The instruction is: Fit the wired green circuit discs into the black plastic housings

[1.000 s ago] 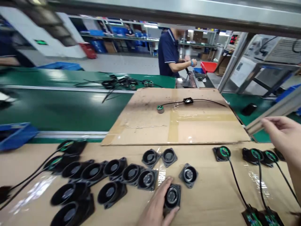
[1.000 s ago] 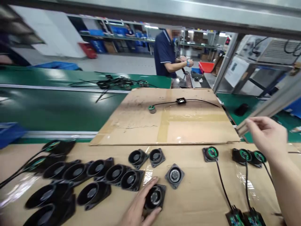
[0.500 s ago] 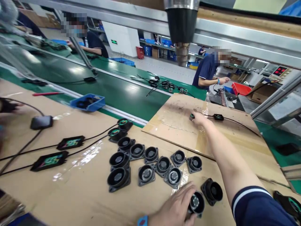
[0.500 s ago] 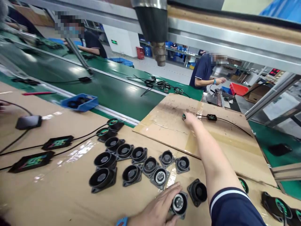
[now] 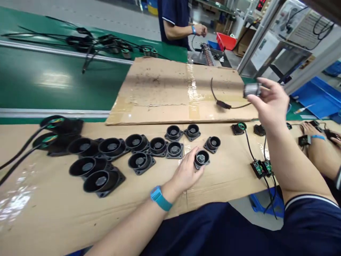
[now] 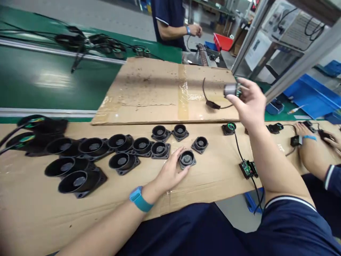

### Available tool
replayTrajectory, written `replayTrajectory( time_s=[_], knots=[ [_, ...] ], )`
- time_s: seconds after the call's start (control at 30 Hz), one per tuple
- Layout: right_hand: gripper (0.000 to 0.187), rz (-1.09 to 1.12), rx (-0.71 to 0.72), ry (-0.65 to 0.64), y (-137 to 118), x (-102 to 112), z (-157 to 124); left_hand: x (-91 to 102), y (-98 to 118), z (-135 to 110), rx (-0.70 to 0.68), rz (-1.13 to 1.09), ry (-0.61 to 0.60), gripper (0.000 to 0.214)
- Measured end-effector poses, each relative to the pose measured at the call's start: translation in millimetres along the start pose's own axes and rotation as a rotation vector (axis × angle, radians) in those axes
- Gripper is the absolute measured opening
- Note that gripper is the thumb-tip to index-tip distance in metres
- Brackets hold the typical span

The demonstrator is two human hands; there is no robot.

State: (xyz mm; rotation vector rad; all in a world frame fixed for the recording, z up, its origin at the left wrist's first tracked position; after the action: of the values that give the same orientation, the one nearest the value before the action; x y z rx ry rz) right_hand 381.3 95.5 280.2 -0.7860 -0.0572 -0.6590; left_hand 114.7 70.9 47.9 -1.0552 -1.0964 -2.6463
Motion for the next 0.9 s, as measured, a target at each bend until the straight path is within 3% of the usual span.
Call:
replayTrajectory(
  time_s=[0.1,0.2,0.27,0.37,0.47,0.57,0.7,0.77,0.9],
  knots=[
    [0.042,0.089,0.074,0.234,-58,55,-64,1.7,-3,-3,0.022,0.038,0.052,0.069],
    [0.040,0.172,-0.010,0.305,-82,63,-118,2.9,1,-3,-0.015,0.055,0.076,0.087],
    [0.041,0.276,-0.194,0.265,-75,48,-148,-2.7,6,-2,-0.039,0.039,0.003,0.098],
    [0.043,0.441,-0.548,0.118,-48,8,-190,-10.0,8,-5,-0.036,-0.015,-0.099,0.083],
    [0.048,0.464,-0.701,-0.041,-31,-30,-217,-4.4,1,-9,0.037,-0.031,-0.033,0.078],
    [0.054,0.358,-0.624,-0.111,-26,-54,-223,0.2,-2,-12,0.061,-0.013,0.024,0.093],
    [0.054,0.158,-0.514,-0.171,-28,-81,-226,2.3,8,-11,-0.029,-0.029,0.012,0.064],
    [0.047,0.027,-0.445,-0.199,-33,-92,-226,9.2,11,-10,-0.056,-0.029,0.068,0.052],
    [0.040,-0.169,-0.185,-0.209,-55,-107,-221,22.5,23,-14,-0.190,0.096,0.233,0.048]
  ],
)
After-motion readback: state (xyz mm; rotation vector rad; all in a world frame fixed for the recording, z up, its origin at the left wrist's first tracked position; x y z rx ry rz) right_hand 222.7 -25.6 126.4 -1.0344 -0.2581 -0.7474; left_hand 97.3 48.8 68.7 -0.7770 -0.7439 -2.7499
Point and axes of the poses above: each hand's wrist, its own z-axis towards the middle knuckle, its own x-axis out of the back of the hand, y = z × x, the point moved 9 cm from there along z, towards the middle knuckle, and after that the axes turned 9 degrees about z, right-handed, at the moved point
